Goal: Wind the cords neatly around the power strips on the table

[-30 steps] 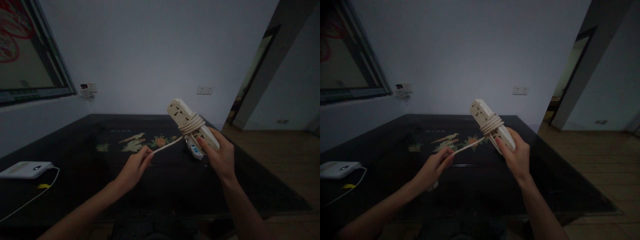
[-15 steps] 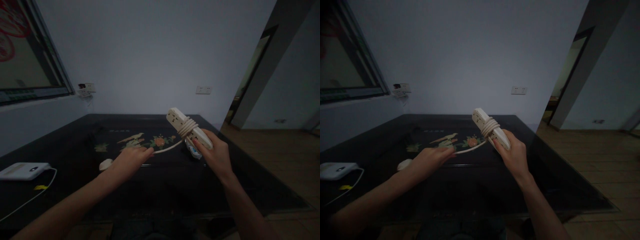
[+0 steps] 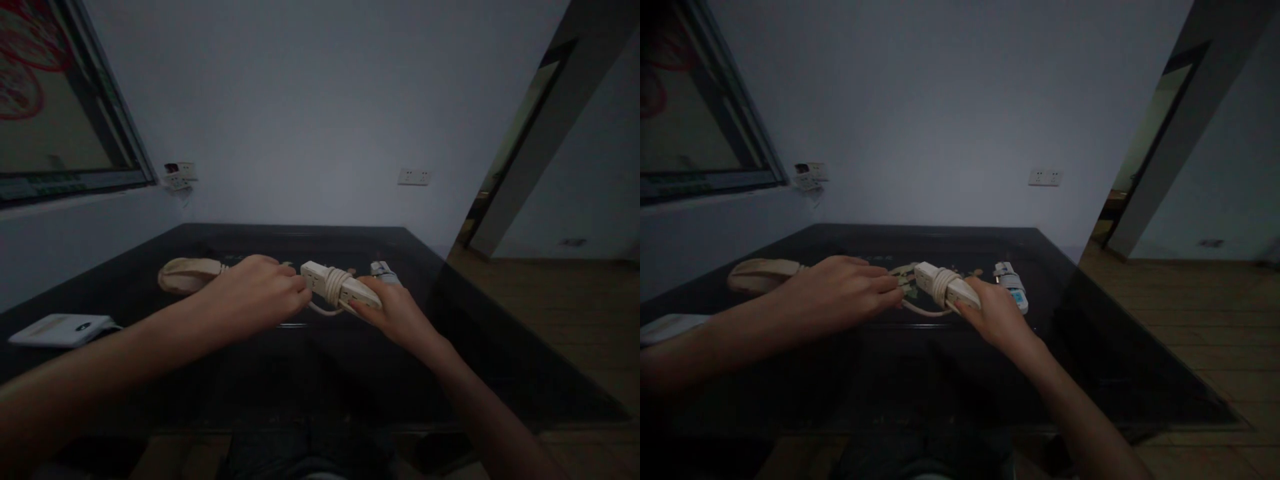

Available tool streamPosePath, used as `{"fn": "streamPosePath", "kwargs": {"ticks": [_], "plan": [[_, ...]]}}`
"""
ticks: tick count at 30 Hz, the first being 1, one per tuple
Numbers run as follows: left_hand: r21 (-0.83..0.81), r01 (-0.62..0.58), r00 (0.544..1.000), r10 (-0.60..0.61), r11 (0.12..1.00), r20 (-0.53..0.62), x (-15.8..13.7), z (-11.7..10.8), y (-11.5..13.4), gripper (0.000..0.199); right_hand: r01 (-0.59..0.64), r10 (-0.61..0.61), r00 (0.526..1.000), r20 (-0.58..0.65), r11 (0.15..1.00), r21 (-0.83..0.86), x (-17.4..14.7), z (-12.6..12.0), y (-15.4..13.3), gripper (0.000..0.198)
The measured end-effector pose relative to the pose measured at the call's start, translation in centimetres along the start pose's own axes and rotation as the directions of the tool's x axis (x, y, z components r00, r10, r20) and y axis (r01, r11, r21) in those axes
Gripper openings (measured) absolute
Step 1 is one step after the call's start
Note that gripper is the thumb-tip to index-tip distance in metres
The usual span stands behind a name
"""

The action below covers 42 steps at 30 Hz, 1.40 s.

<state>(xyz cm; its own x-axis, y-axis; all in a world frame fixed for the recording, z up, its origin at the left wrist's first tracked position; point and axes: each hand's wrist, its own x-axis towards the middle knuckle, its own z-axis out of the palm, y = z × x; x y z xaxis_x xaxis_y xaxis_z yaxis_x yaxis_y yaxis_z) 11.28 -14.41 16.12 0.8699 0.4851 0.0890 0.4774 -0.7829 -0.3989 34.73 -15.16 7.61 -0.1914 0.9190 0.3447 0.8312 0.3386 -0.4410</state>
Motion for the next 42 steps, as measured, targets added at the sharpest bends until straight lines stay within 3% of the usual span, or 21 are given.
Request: {"fn": "streamPosePath", "kwargs": {"ticks": [4,10,17,22,26,29,32,35,42], "plan": [[-0.065,-0.083,0.996,0.081,0.994,-0.033,0.5,-0.5,-0.2,0.023,0.027,-0.024,0.992,0.126,0.999,-0.017,0.4,1.2,-1.1,0.021],[-0.096,-0.152,0.986,0.158,0.984,0.053,2.1,0.6,-2.1,0.016,0.074,-0.075,0.947,0.312,0.997,0.016,0.0,1.7,-1.8,0.017],[-0.441,-0.227,0.967,0.256,0.868,0.006,2.8,3.4,-4.6,0.017,0.11,-0.187,0.884,0.428,0.974,0.198,-1.1,0.9,-1.6,0.019],[-0.629,-0.292,0.949,0.298,0.72,-0.1,3.5,4.0,-4.4,0.018,0.166,-0.249,0.862,0.442,0.962,0.218,-1.5,1.1,-2.7,0.015],[-0.78,-0.232,0.956,0.284,0.582,-0.072,4.1,5.0,-4.4,0.02,0.222,-0.341,0.833,0.436,0.927,0.302,-2.0,1.1,-3.2,0.019],[-0.878,-0.151,0.977,0.203,0.454,-0.063,3.8,6.0,-4.5,0.021,0.246,-0.416,0.815,0.404,0.879,0.409,-2.5,0.4,-3.2,0.025],[-0.94,-0.116,0.992,0.09,0.321,-0.091,3.0,6.9,-4.5,0.023,0.286,-0.462,0.828,0.318,0.836,0.468,-3.0,-0.3,-3.2,0.027],[-0.975,-0.115,0.993,0.008,0.191,-0.116,2.4,7.9,-4.0,0.028,0.344,-0.485,0.846,0.222,0.814,0.467,-3.2,-0.6,-3.6,0.028],[-0.978,-0.163,0.985,-0.078,-0.128,-0.154,2.6,11.0,-0.7,0.053,0.432,-0.552,0.825,0.124,0.755,0.493,-3.5,-0.2,-4.0,0.032]]}}
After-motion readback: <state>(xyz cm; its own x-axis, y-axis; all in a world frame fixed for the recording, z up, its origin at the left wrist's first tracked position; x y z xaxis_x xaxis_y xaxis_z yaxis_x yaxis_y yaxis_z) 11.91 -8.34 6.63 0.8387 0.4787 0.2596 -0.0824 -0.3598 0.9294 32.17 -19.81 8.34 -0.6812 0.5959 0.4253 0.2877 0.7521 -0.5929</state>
